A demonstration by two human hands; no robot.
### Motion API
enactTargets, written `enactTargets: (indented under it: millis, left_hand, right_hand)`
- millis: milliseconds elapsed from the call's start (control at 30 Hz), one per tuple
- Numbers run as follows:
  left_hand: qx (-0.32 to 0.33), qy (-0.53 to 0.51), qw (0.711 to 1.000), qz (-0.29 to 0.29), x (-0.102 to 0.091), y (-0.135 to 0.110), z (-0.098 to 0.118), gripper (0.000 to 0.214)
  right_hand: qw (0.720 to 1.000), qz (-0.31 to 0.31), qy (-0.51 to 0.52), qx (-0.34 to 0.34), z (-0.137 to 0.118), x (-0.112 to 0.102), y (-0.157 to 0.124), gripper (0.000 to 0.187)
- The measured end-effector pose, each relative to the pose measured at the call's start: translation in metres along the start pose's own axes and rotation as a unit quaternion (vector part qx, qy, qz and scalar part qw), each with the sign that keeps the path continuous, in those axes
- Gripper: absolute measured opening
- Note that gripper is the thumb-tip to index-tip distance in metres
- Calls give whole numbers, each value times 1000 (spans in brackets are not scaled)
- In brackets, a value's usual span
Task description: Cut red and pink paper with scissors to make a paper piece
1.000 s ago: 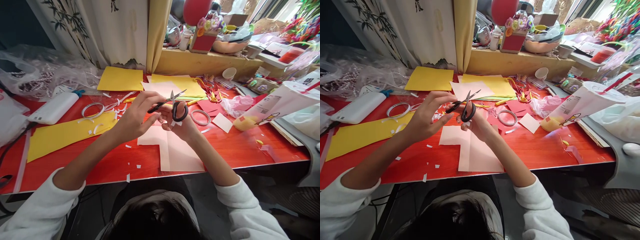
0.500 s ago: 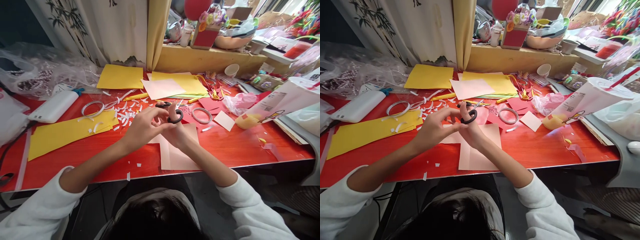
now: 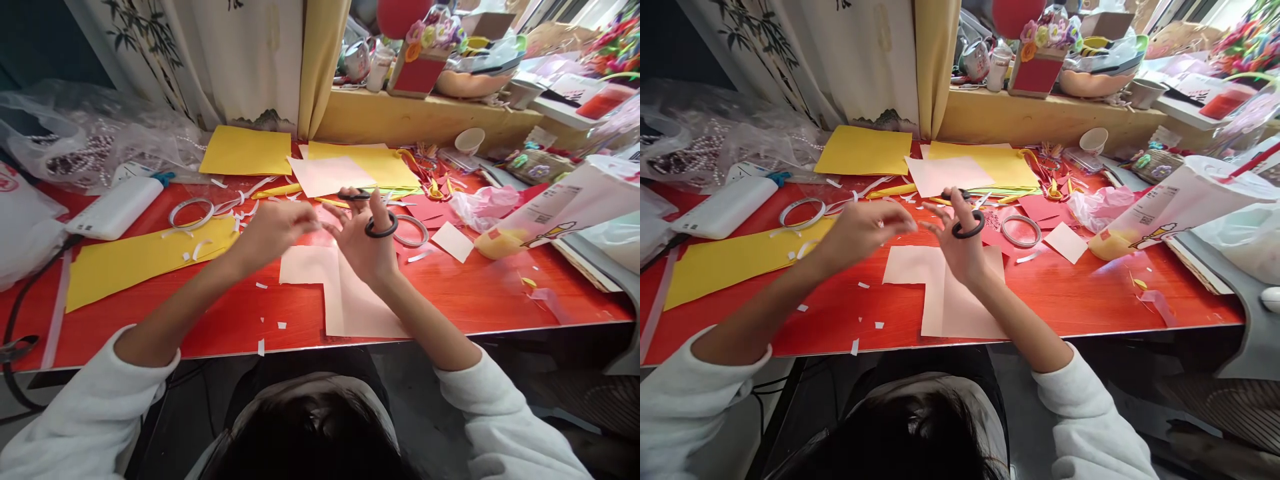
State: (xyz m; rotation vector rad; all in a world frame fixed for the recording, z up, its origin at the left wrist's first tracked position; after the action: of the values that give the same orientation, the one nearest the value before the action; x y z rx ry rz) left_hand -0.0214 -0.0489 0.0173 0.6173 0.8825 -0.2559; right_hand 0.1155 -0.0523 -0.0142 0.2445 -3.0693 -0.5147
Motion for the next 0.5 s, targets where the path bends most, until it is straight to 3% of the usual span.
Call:
enactTargets:
  millis: [67, 200, 300, 400, 433, 500]
  left_hand:
    - [-28, 63, 997, 32, -19, 8, -31, 20]
    - [-44, 203, 977, -43, -24, 16, -91, 31]
    - [-44, 220, 972, -69, -23, 19, -117, 33]
    - [-64, 260, 961, -68, -33, 18, -114, 44]
    - [-67, 281, 955, -59, -37, 15, -104, 47]
    - [-11, 319, 946, -60, -38, 0, -65, 46]
  right_hand:
    - [1000, 7, -12, -17, -2, -11, 4, 68]
    - [998, 42, 39, 9, 3, -25, 9, 56]
    - [992, 60, 111, 32, 7, -26, 8, 47]
    - [981, 67, 178, 31, 8, -25, 7, 38]
    - [979, 67, 188, 31, 8, -25, 7, 36]
    - [978, 61, 194, 34, 8, -24, 6, 33]
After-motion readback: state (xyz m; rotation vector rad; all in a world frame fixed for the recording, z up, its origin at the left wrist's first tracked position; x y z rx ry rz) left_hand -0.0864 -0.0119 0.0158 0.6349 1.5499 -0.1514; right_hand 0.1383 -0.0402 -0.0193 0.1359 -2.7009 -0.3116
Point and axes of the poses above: each hand's wrist, its own y-axis towards the middle knuckle, its own x-axis out of the palm, z = x × y, the point moved 6 cm from there along y, towards the middle knuckle, and after that the axes turned 13 degrees about y, right-handed, at the moved point
